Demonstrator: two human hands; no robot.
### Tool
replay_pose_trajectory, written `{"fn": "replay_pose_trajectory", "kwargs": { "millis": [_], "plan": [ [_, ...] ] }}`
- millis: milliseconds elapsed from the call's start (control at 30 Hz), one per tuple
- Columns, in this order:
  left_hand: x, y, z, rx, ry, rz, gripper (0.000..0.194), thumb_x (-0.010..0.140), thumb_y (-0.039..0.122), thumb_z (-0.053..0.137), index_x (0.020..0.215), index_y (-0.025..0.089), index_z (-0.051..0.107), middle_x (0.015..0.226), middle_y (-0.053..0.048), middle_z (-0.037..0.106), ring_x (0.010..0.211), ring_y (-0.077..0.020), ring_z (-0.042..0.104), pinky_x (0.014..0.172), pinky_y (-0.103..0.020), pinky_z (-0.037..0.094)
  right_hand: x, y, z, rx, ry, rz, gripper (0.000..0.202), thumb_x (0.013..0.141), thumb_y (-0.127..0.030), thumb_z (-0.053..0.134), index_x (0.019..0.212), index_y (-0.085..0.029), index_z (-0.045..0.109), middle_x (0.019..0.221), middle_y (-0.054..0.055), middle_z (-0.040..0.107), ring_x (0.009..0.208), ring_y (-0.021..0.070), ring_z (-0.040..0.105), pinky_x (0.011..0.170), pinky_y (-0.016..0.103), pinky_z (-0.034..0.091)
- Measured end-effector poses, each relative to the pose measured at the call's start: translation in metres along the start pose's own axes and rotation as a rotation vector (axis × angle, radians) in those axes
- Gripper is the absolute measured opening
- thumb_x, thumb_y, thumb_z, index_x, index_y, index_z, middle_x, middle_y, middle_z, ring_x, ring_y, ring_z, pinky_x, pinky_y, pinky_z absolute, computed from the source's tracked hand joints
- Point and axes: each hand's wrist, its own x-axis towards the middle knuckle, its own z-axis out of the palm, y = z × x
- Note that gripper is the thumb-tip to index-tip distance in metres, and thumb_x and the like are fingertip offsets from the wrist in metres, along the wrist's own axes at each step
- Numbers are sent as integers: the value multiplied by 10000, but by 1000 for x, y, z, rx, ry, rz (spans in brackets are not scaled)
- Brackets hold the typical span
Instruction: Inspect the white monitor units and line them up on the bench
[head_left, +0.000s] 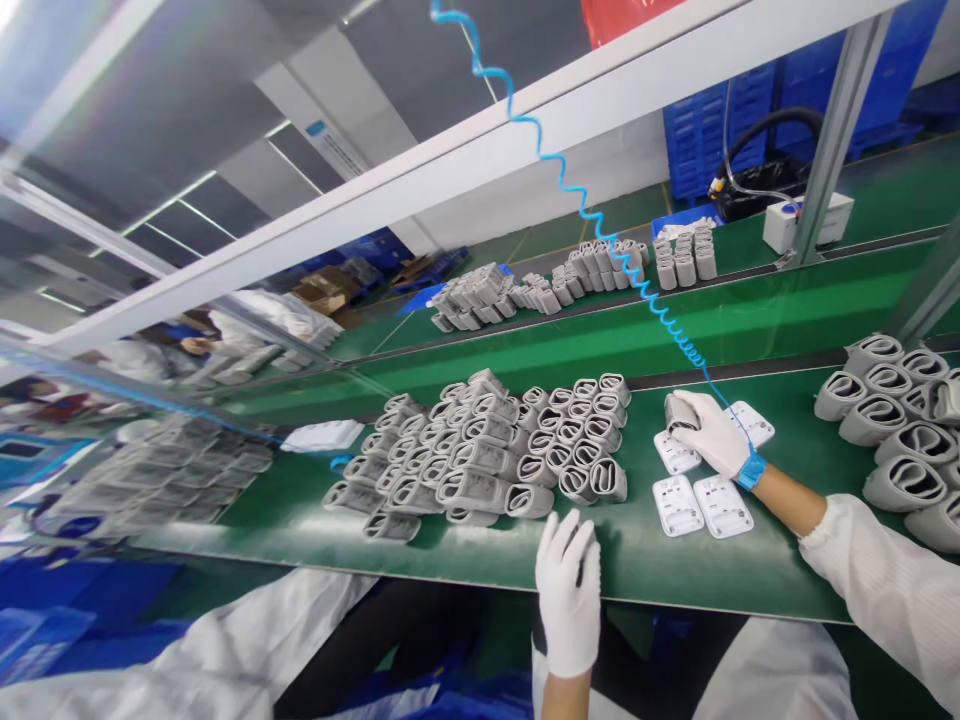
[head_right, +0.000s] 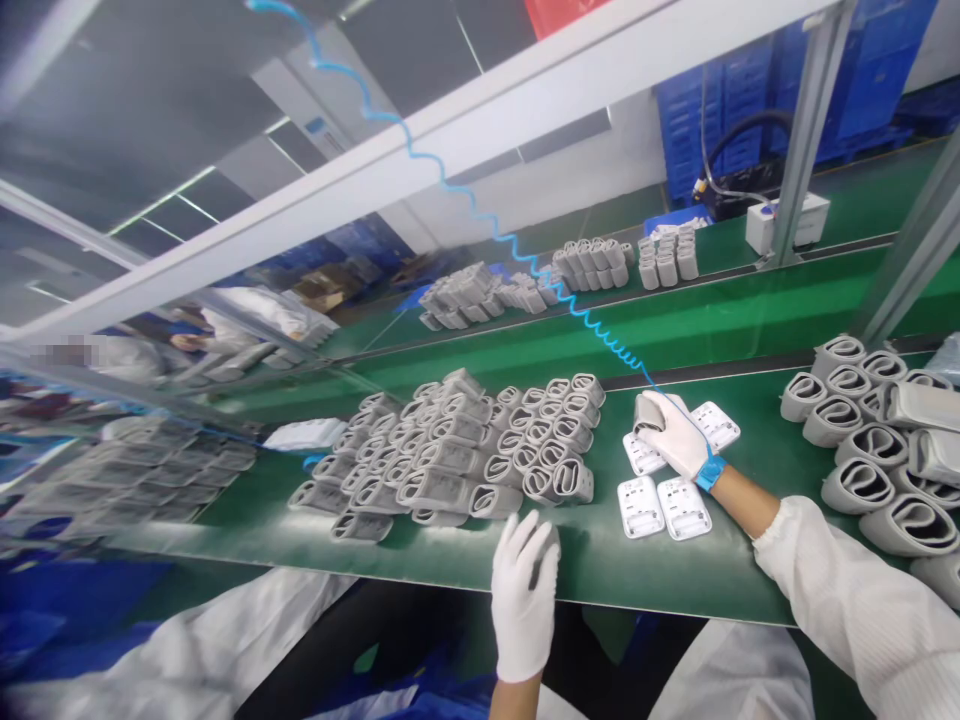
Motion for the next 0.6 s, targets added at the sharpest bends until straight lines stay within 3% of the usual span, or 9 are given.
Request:
{"fn": "replay_pose_trajectory", "kwargs": {
  "millis": [100, 200, 333, 433, 600],
  "plan": [
    [3, -27, -9, 82, 29, 87, 304, 1046, 101, 634, 1208, 263, 834, 1488, -131, 737, 1665, -396, 405, 1201, -647, 581, -1, 0, -1, 11, -2, -9, 657, 889, -335, 734, 1528, -255, 604, 1456, 117, 625, 1427, 339, 600, 1284, 511, 471],
    [12, -51, -16, 143, 16, 138, 403, 1039, 35, 574, 1279, 247, 819, 1572, -166, 679, 1696, -410, 310, 1187, -668, 580, -2, -4, -2, 25, -13, -3, 649, 909, -343, 734, 1539, -272, 598, 1480, 109, 617, 1430, 339, 597, 1286, 515, 466],
    [28, -64, -19, 127, -44, 191, 584, 1048, -28, 433, 1465, 259, 723, 1624, -151, 636, 1669, -355, 377, 1287, -706, 457, -2, -7, -4, -1, -21, -2, 637, 911, -353, 727, 1530, -259, 609, 1469, 118, 635, 1435, 361, 585, 1285, 542, 455],
    [37, -64, -18, 71, -74, 242, 592, 1057, -28, 421, 1495, 259, 697, 1605, -133, 658, 1636, -315, 451, 1318, -672, 434, -1, -6, -4, -13, -11, 1, 644, 900, -351, 730, 1527, -260, 612, 1461, 121, 636, 1432, 363, 586, 1288, 542, 450],
    [39, -57, -10, 3, 47, 273, 473, 1062, 6, 547, 1434, 235, 728, 1488, -138, 747, 1492, -282, 646, 1286, -592, 513, 0, -4, -4, -14, -28, -9, 655, 906, -364, 717, 1535, -228, 596, 1505, 136, 621, 1444, 354, 577, 1300, 545, 430]
  ]
}}
